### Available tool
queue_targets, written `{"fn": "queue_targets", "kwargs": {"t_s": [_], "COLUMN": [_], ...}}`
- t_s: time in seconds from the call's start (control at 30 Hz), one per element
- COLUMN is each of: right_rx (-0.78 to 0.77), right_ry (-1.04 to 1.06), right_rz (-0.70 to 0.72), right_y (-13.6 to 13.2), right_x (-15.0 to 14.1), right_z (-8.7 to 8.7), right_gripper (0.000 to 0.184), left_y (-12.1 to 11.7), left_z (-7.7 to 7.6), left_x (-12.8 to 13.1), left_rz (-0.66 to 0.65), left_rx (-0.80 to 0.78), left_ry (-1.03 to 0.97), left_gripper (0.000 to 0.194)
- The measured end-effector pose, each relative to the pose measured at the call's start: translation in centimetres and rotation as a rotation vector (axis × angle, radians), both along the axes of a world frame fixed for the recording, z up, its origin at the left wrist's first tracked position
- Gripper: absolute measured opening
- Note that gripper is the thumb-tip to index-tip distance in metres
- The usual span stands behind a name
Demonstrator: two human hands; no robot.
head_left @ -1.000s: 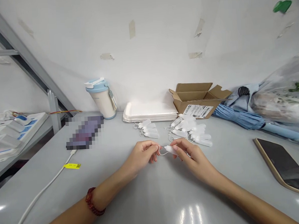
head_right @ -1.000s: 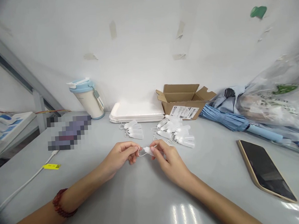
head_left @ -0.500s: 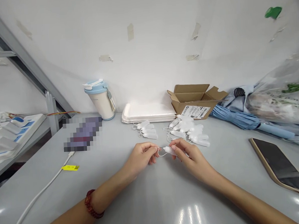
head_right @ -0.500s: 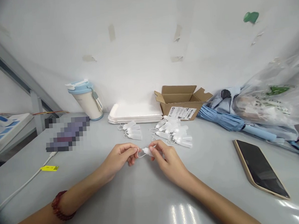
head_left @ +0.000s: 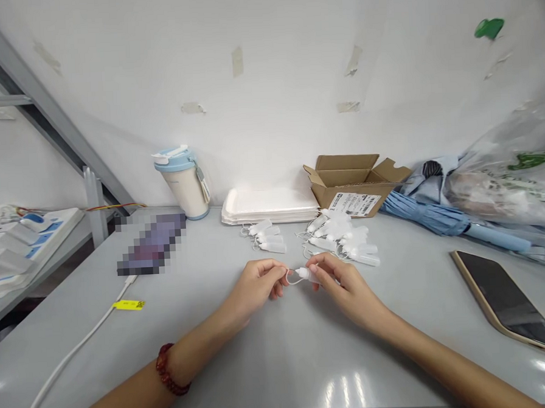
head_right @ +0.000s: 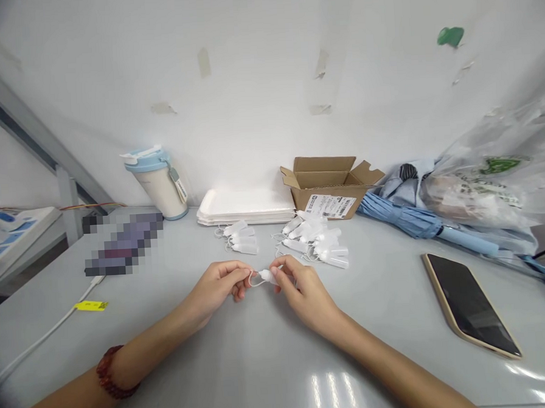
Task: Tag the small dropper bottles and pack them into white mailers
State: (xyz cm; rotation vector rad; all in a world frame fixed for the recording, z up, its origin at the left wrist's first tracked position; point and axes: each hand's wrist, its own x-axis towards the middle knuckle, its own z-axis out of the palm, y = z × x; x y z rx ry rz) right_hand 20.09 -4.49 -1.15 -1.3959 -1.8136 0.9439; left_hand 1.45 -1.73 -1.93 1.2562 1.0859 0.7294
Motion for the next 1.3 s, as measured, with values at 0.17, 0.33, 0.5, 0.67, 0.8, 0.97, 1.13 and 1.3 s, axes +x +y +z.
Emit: {"fn": "queue_targets", "kwargs": {"t_s": [0.17,0.33,0.5,0.67,0.8,0.97,1.13,1.3], "right_rx": [-0.024,-0.023,-0.004,-0.017,-0.033,-0.019,-0.013,-0.016], "right_ry": [0.002,0.014,0.026,0.04,0.053,0.059,0.068,0.058], "right_rz": [0.011,-0.012,-0.025,-0.043,-0.051,-0.056,-0.051,-0.021], "right_y": [-0.13,-0.13,-0.16,-0.26,-0.24,-0.11,-0.09,-0.3], "right_x": [-0.1,-0.15,-0.23,-0.15,-0.16,-0.38,-0.42,-0.51], "right_z": [0.03,-0.12,-0.15,-0.2,-0.23,-0.25,-0.36,0.1], "right_gripper": [0.022,0.023,0.023,0.023,0.025,0.028,0.031,0.031], "left_y": [0.0,0.08,0.1,-0.06,-0.1,-0.15,-0.31,-0.5], "left_z": [0.02,0.08,0.21,0.33,0.38,0.27,0.25,0.61], "left_x": [0.02,0.04,0.04,-0.02,0.03,0.03,0.17,0.44], "left_rz": [-0.012,-0.028,-0.017,-0.02,-0.024,-0.052,-0.061,-0.084], "left_rx": [0.031,0.052,0.059,0.065,0.061,0.008,-0.093,-0.131], "left_ry": [0.019,0.008,0.009,0.001,-0.031,-0.099,-0.178,-0.213], "left_gripper": [0.023,0.024,0.026,0.026,0.025,0.027,0.025,0.023]}}
